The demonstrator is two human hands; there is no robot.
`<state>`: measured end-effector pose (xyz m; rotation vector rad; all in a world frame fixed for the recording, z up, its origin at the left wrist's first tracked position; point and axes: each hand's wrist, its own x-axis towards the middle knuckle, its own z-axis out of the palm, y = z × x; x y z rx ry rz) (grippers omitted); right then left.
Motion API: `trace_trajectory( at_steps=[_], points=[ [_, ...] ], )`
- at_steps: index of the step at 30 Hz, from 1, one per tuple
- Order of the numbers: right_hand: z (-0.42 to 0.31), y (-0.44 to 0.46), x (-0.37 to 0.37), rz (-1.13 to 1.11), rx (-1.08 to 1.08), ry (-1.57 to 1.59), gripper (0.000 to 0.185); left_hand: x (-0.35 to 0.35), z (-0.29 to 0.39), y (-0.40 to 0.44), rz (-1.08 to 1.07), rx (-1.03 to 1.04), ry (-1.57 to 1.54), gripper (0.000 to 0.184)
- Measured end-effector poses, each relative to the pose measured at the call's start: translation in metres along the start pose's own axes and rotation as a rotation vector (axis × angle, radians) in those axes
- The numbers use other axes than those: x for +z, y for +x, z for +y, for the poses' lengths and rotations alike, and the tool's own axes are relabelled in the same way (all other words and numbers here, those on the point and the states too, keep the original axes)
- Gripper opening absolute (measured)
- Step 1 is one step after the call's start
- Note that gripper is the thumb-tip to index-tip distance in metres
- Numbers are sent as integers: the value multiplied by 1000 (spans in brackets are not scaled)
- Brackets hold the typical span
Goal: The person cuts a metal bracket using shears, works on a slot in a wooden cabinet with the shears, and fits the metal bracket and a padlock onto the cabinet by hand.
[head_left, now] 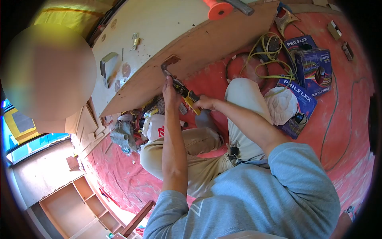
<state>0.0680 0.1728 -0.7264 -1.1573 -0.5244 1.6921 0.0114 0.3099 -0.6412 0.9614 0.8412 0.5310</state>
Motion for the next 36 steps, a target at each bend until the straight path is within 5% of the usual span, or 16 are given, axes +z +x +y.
trace_trajectory(
  at_steps=[6,12,19,22,26,27,30,33,36],
  points=[
    [-12,-12,-4,-197,8,154,39,-1,0,1,-9,5,13,32],
    [-5,-4,0,-158,-1,181,37,1,-1,-9,39,12,151,36],
    [9,9,-5,-99,-17,42,33,-4,-32,-22,128,45,822,35],
    [10,3,-6,-44,-9,-2,32,-7,-37,-27,78,-31,649,60],
    [78,42,-26,-119,58,226,50,26,-20,-59,184,-155,1002,114],
    [59,30,-27,-65,66,139,44,1,-54,-42,159,152,974,113],
    [52,26,-37,-106,-51,91,36,-2,-64,-44,229,-36,753,89],
    [36,20,-37,-179,-44,89,36,24,-14,-71,299,-112,908,70],
    [45,18,-32,-122,46,238,38,11,-36,-61,276,-34,880,70]
  ],
)
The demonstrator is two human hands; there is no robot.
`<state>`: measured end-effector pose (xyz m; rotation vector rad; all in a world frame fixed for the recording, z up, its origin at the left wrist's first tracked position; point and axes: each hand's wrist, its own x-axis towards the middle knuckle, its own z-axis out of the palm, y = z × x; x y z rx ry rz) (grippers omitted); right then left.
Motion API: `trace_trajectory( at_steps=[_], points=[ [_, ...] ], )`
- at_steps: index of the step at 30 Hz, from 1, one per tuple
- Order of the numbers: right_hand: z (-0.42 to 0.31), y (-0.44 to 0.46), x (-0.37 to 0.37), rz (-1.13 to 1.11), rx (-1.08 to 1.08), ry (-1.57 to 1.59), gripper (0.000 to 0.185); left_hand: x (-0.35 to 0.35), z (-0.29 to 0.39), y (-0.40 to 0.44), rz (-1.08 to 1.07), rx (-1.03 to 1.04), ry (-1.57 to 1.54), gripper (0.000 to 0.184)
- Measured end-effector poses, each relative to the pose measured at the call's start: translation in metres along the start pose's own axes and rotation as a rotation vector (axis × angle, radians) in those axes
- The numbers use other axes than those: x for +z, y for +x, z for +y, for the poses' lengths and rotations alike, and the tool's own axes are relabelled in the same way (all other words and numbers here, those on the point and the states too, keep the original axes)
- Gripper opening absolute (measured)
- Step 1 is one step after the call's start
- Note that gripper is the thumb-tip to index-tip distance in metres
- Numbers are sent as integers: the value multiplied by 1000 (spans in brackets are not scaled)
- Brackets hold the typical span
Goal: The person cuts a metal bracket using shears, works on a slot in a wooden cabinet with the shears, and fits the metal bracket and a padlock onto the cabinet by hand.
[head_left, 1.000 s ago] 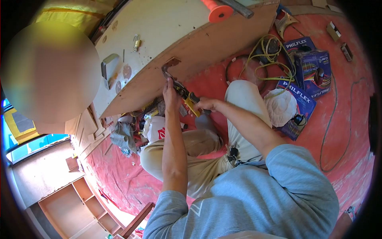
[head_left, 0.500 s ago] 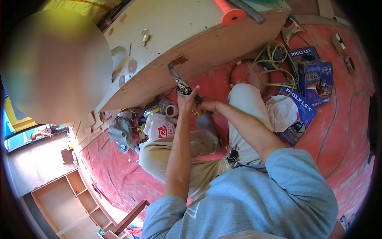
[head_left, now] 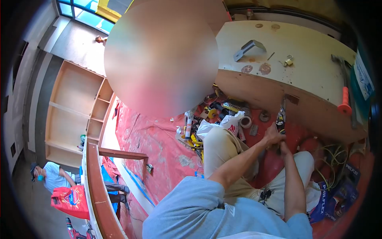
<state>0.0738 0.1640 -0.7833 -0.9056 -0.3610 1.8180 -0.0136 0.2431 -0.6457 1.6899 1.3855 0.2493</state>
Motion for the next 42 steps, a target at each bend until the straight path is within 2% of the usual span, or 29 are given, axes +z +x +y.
trace_trajectory(
  at_steps=[2,6,9,11,13,14,17,21,23,24,25,26,27,28,30,32,35,42],
  points=[
    [0,-3,0,-91,-20,-5,42,-6,6,-3,-34,-29,9,72],
    [8,5,2,-78,-91,11,50,-3,-1,-6,-40,-37,-129,77],
    [18,6,-3,-94,-104,100,51,22,-21,-5,296,84,4,87],
    [0,-5,18,-87,-98,6,52,18,-36,8,-4,-114,-171,89],
    [-1,-2,9,-192,-109,-29,53,4,-20,7,-256,-259,-234,83],
    [4,1,-1,-244,-114,-45,53,10,-21,6,-239,-226,-231,81],
    [9,10,-16,-203,-35,-106,53,5,-15,-3,-154,-129,-295,70],
    [20,9,-8,-106,5,90,47,-1,-10,-13,9,-91,-102,57],
    [27,16,-20,-17,6,142,45,15,-38,11,-187,-82,-248,52],
    [15,2,-4,-19,-29,30,41,-13,5,-23,-130,-122,-263,51],
    [19,6,-12,-73,40,80,39,-8,0,-14,-117,-120,-129,50],
    [19,4,-8,-76,50,36,36,10,-27,3,-33,-84,-133,49],
    [9,-3,5,-72,59,44,35,-14,9,-16,-148,-60,-81,50],
    [-2,-12,21,-69,68,53,33,-9,2,-12,-44,-27,21,47],
    [-1,-9,27,-87,44,63,27,-8,7,-18,-10,-14,-84,41],
    [-27,-32,57,-13,46,149,22,-9,19,-26,-34,-41,-165,37],
    [-19,-25,46,-49,134,103,31,-3,5,-15,-90,-23,-159,39],
    [-7,-14,39,-36,39,58,20,16,-41,8,16,60,-80,50]
  ],
)
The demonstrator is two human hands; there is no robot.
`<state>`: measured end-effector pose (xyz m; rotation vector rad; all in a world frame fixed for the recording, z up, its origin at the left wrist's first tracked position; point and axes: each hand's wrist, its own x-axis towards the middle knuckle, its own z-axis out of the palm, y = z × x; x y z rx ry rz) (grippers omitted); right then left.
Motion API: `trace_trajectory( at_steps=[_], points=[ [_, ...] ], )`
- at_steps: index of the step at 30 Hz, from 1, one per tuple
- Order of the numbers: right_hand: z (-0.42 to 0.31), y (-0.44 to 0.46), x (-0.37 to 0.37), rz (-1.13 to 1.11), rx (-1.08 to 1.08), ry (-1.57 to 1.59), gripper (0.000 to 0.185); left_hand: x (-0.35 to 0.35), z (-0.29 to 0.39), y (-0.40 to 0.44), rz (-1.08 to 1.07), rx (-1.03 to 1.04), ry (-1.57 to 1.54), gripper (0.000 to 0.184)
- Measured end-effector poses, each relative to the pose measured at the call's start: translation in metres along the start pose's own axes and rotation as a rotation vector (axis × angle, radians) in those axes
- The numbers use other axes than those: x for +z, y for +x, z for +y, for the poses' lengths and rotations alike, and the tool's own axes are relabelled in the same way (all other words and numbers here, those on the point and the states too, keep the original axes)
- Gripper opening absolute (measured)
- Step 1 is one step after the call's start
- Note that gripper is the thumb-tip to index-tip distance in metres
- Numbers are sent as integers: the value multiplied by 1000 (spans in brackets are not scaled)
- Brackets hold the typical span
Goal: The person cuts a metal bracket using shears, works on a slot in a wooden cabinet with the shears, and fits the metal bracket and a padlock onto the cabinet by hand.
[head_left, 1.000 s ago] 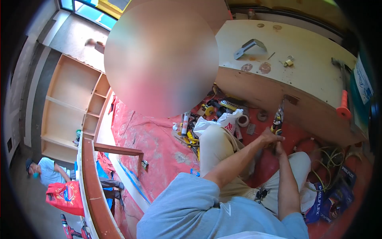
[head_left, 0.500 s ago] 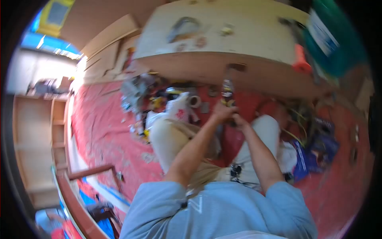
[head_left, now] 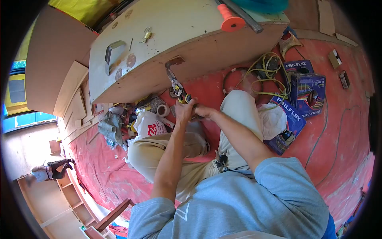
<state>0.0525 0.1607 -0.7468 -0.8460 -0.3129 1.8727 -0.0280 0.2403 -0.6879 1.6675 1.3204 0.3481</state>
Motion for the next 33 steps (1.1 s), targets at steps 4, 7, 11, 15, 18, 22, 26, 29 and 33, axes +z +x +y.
trace_trajectory(
  at_steps=[4,7,11,15,18,22,26,29,33],
  points=[
    [-9,-12,11,26,-15,-11,13,-1,16,-10,-23,-44,-31,48],
    [-9,-13,11,38,-34,-10,16,1,15,-12,-7,-14,-77,43],
    [-5,-4,0,-30,-19,-34,32,-5,24,-15,-79,26,-137,42],
    [-13,-10,5,20,-10,-48,30,0,12,-10,-20,30,-183,51],
    [-11,-10,10,27,-66,-25,24,-1,11,-10,-13,25,-134,55],
    [-8,-3,4,1,-79,-30,26,0,9,-7,3,39,-148,54],
    [-14,-7,12,55,-149,-71,28,-2,14,-8,-31,18,-183,55],
    [-18,-12,19,83,-153,-29,20,-2,18,-11,-27,23,-202,55],
    [-3,7,-5,-45,-85,-8,11,0,6,-6,4,-30,-80,57]
  ],
)
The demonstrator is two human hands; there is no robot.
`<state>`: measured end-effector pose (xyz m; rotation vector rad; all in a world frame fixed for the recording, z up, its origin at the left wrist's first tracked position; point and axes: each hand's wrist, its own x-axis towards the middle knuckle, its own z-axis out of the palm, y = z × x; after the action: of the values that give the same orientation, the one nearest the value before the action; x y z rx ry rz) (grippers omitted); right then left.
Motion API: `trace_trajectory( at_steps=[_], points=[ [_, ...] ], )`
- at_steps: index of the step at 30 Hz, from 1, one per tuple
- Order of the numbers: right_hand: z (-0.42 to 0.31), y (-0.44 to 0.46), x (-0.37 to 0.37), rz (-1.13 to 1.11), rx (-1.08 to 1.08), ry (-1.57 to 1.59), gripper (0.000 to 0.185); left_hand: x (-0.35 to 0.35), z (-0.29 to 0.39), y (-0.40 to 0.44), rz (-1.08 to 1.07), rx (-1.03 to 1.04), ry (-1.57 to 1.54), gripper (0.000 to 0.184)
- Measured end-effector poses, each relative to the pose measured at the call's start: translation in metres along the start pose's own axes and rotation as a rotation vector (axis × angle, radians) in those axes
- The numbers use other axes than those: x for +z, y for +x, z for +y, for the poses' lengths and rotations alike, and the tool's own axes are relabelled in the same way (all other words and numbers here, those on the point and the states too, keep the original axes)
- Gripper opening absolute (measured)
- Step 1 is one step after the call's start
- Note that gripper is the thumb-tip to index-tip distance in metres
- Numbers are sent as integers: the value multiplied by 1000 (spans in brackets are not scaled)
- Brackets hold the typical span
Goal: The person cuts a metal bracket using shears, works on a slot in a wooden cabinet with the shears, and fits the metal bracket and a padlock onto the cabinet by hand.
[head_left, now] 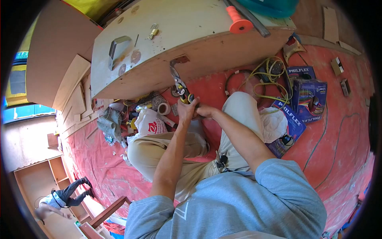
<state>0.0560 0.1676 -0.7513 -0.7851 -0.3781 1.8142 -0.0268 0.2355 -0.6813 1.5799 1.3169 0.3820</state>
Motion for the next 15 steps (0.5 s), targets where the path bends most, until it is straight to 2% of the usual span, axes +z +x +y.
trace_trajectory(
  at_steps=[2,6,9,12,15],
  points=[
    [-8,-11,15,87,24,-6,9,0,-2,1,-11,-11,-31,59],
    [-8,-8,10,47,11,-24,13,0,8,-4,-5,13,-69,59],
    [-21,-17,21,85,8,-74,20,7,-3,0,79,144,-138,27],
    [-20,-16,19,93,-11,-113,26,7,8,-6,103,127,-164,30],
    [-14,-7,12,113,-10,-125,27,4,6,-3,14,45,-152,51]
  ],
)
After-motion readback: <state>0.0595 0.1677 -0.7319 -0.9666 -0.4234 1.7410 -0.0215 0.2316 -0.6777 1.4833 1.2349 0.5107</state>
